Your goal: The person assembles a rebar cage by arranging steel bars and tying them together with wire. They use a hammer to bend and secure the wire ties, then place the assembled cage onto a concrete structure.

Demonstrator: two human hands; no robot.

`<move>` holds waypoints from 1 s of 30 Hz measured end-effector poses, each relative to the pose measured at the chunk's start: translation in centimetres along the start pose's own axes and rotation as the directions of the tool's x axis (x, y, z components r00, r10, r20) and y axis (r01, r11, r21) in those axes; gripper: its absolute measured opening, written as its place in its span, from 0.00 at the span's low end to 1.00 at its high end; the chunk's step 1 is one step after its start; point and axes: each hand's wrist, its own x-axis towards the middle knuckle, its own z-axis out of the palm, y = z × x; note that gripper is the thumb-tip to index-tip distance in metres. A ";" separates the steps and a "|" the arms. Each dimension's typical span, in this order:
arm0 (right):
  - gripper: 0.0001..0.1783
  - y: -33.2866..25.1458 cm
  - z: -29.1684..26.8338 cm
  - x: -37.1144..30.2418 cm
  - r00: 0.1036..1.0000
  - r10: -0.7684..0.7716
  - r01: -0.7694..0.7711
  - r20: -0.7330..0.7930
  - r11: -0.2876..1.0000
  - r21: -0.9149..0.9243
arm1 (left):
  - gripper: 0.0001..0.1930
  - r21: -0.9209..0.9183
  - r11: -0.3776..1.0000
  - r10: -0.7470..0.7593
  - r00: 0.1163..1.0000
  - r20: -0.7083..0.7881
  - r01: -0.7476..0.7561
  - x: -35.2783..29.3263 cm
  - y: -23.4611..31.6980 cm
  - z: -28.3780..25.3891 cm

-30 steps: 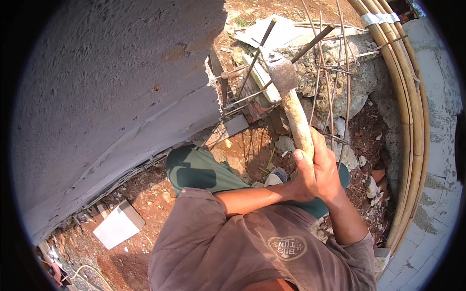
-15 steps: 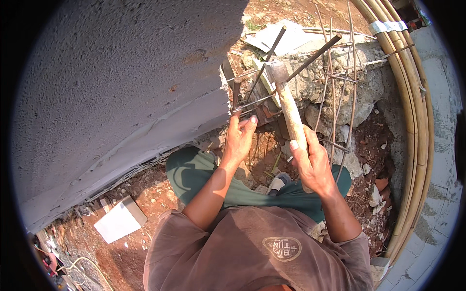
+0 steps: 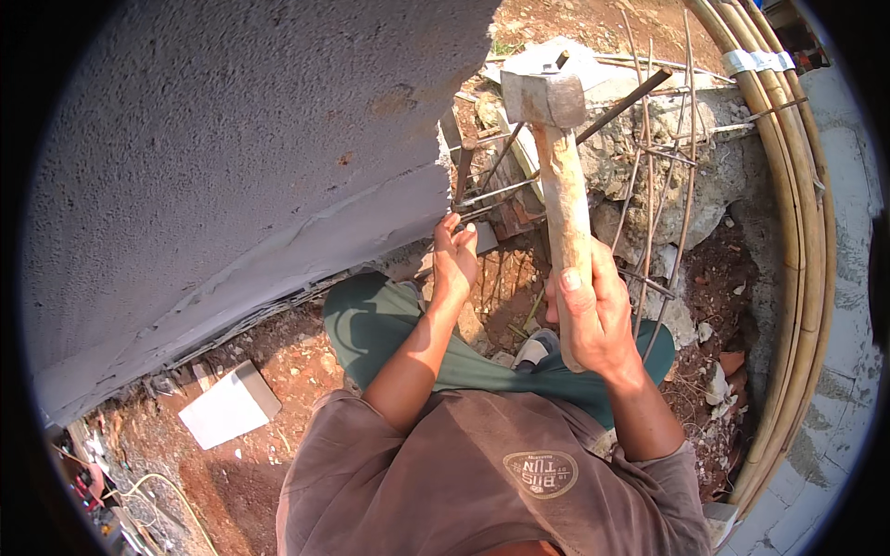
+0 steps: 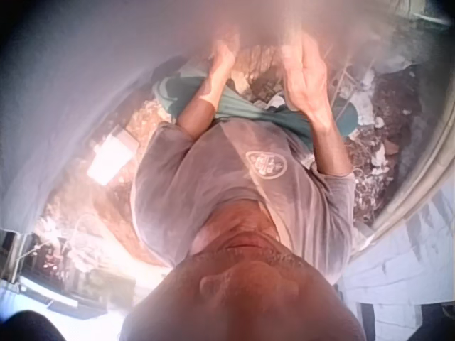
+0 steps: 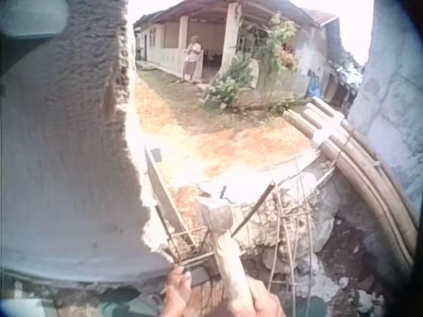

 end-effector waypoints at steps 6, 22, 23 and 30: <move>0.22 4.7 0.9 -3.1 0.986 0.135 -0.115 0.099 0.976 -0.187 | 0.22 0.136 0.987 -0.090 0.994 0.068 0.081 -0.7 1.5 0.0; 0.19 2.3 1.4 -3.3 0.949 0.284 -0.295 0.138 0.954 0.060 | 0.19 -0.543 0.824 -0.121 0.987 0.103 0.158 0.5 -1.8 -1.9; 0.19 2.2 1.5 -3.5 0.980 0.172 -0.180 0.099 0.980 0.084 | 0.19 -0.443 0.888 -0.088 0.992 0.093 0.120 0.6 -1.8 -1.7; 0.19 4.9 1.0 -2.6 0.947 0.305 -0.280 0.098 0.936 -0.211 | 0.19 -0.165 0.985 -0.035 0.995 0.095 0.050 0.8 -2.6 -1.9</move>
